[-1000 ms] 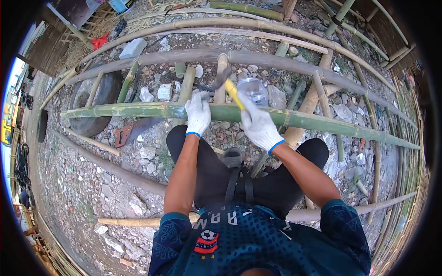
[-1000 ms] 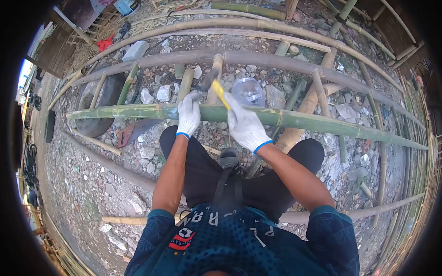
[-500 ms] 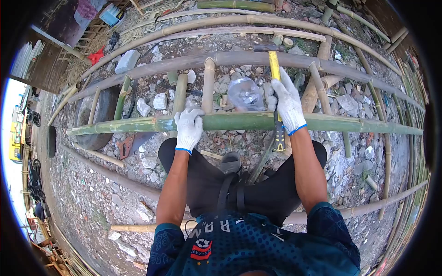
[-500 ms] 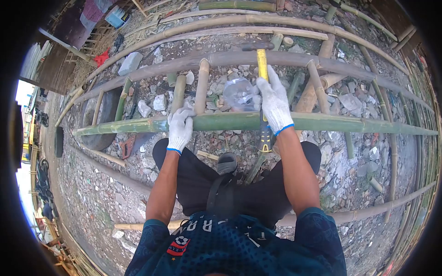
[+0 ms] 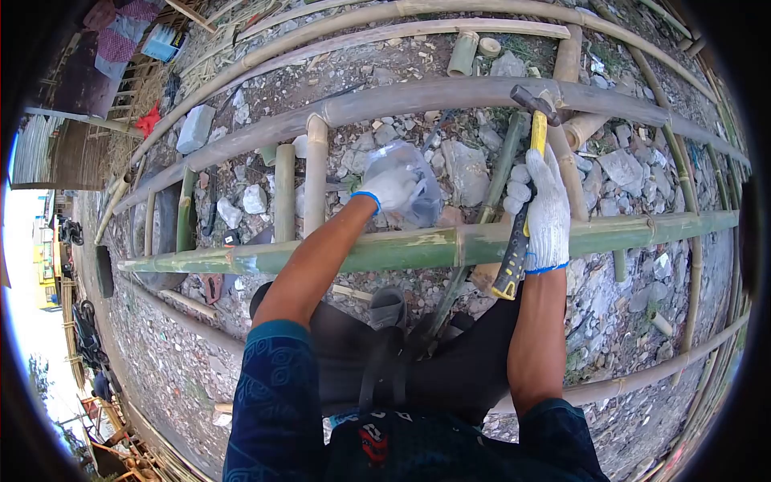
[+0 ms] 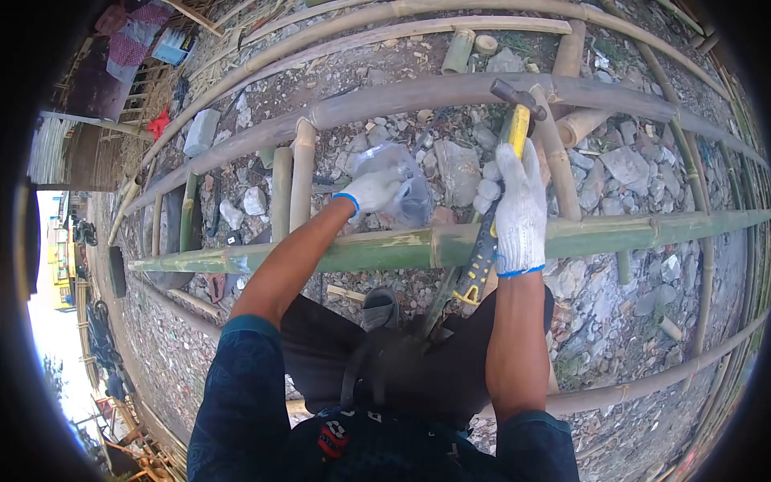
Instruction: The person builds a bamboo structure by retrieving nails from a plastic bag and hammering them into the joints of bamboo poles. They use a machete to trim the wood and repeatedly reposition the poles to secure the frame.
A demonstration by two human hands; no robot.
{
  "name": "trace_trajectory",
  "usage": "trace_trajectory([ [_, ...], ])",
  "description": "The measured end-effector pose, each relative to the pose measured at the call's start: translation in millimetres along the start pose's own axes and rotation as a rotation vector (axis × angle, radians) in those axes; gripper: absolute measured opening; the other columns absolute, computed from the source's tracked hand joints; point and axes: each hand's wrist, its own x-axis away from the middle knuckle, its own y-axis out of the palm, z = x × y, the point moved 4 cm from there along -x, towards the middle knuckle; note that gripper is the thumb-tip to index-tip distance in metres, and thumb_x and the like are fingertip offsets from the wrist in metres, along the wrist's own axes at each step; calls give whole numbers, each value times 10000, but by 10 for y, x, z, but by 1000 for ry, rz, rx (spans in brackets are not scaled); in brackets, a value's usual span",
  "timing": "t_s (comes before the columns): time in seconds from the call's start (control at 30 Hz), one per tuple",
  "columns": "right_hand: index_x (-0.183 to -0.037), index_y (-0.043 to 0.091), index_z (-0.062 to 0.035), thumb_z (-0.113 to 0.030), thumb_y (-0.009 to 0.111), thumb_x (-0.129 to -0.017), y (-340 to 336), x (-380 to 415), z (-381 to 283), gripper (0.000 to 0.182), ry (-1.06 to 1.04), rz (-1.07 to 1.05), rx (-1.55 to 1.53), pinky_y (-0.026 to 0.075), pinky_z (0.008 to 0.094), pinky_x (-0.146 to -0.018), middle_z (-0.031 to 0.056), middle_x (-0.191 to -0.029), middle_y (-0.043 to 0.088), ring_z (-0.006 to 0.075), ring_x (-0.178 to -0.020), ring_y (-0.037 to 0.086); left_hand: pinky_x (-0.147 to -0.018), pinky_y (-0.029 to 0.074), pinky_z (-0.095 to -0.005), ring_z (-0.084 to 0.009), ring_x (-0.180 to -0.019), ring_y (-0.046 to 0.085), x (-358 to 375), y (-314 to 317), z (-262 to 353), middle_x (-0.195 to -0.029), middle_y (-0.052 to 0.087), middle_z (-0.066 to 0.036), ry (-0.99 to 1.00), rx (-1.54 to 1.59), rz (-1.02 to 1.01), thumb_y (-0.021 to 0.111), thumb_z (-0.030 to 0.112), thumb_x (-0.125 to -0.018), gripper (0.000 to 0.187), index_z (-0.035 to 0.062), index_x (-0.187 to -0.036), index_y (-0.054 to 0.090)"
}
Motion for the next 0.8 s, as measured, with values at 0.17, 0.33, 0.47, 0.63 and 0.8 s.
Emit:
trace_trajectory([
  [0.17, -1286, 537, -121, -232, 614, -1083, 4, 101, -36, 244, 73, 5, 71, 393, 200, -489, -50, -794, 491, 32, -571, 443, -943, 536, -533, -434, -1037, 705, -45, 742, 241, -1119, 720, -263, 162, -231, -447, 472, 254, -1015, 342, 74, -1208, 689],
  [0.33, -1307, 544, -104, -224, 610, -1086, -81, 77, -97, 260, 109, 35, 138, 395, 200, -488, -52, -787, 501, 32, -573, 462, -924, 546, -531, -429, -1039, 710, -204, 405, 54, -1102, 726, -260, -44, -143, -106, 531, 182, -968, 299, 56, -1161, 721],
  [0.47, -1317, 548, -93, -238, 622, -1084, -117, 49, -125, 284, 83, 44, 144, 388, 200, -477, -52, -779, 506, 32, -557, 456, -933, 552, -533, -426, -1079, 711, -489, 149, -207, -1125, 736, -255, -174, -123, 131, 550, 122, -919, 267, 22, -1081, 738],
  [0.63, -1489, 489, -86, -237, 638, -1075, -117, 65, -103, 466, 146, 93, 104, 382, 202, -470, -42, -783, 521, 35, -552, 464, -892, 588, -519, -411, -1022, 743, -740, 530, -479, -1103, 762, -230, -269, -381, -45, 614, 232, -908, 296, 31, -1055, 774],
  [0.8, -1633, 353, -97, -225, 641, -1071, -29, 91, -98, 644, 174, 62, 111, 375, 211, -466, -25, -801, 539, 46, -549, 473, -900, 595, -500, -391, -1035, 751, -770, 575, -369, -1123, 771, -211, -326, -406, -35, 620, 274, -916, 320, 68, -1085, 797],
])
